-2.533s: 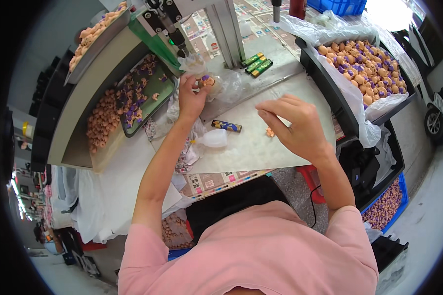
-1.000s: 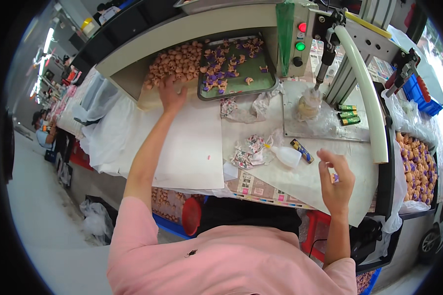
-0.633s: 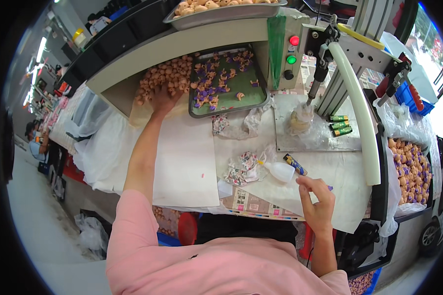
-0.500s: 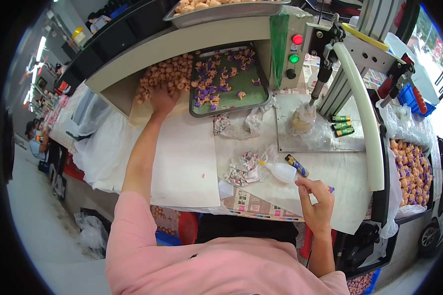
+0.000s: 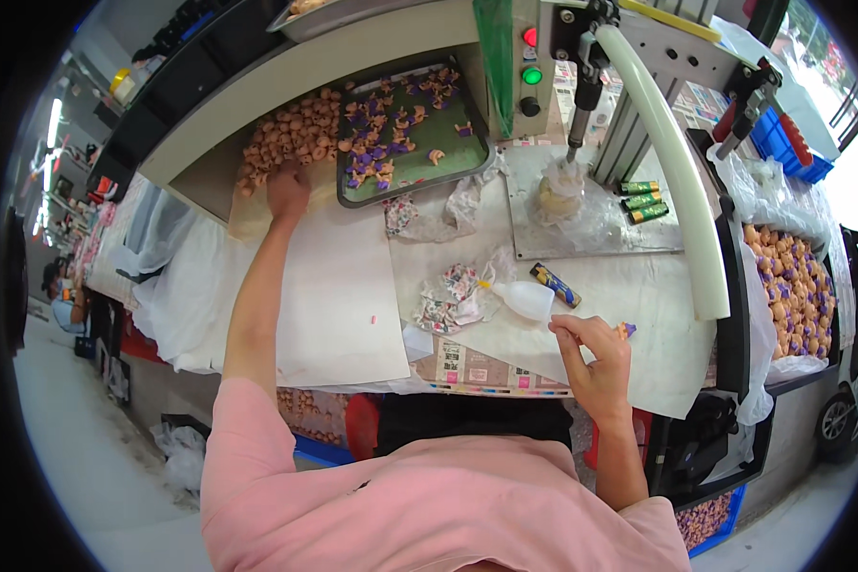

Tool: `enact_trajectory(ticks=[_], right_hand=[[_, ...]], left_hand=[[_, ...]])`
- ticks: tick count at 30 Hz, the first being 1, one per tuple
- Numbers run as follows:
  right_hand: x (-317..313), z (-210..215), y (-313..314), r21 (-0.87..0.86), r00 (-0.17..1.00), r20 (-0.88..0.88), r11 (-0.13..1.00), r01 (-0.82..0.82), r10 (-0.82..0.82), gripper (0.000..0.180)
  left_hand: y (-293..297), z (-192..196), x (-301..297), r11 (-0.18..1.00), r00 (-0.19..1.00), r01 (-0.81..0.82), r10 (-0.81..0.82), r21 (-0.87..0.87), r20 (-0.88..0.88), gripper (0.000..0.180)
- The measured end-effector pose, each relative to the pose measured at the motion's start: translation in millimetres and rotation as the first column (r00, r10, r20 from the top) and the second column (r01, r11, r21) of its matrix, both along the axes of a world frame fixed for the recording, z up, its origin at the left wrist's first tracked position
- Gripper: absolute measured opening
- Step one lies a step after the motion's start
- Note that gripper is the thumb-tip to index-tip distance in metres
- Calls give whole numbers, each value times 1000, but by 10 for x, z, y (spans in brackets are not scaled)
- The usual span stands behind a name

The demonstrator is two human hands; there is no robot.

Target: Applying adhesive to small doll heads and attaching internal components at a workbench.

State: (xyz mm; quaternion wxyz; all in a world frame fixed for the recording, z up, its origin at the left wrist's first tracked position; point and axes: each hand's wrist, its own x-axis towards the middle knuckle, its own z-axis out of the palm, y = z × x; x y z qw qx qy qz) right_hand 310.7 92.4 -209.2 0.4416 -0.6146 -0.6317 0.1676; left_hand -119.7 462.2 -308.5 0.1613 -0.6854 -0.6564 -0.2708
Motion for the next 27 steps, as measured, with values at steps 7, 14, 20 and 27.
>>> enact_trajectory(ticks=[7,14,20,27], right_hand=[[102,-93,-65,-2,999,34,1000,-14,14,14],[49,-395,234,142,982,177,989,37,-62,23],[-82,-572,386,-10,955,296,1000,-22,24,33],[-143,-404,296,-81,952,299,996,-38,61,37]], left_hand=[[-101,-36,-428,985,314,171,-91,38,945,22],[-1200,406,447,919,-852,323,177,228,492,19],[-2194,354,1057,782,-875,480,460,398,153,30],[-2785,574,1683,807,-842,532,537,257,59,27]])
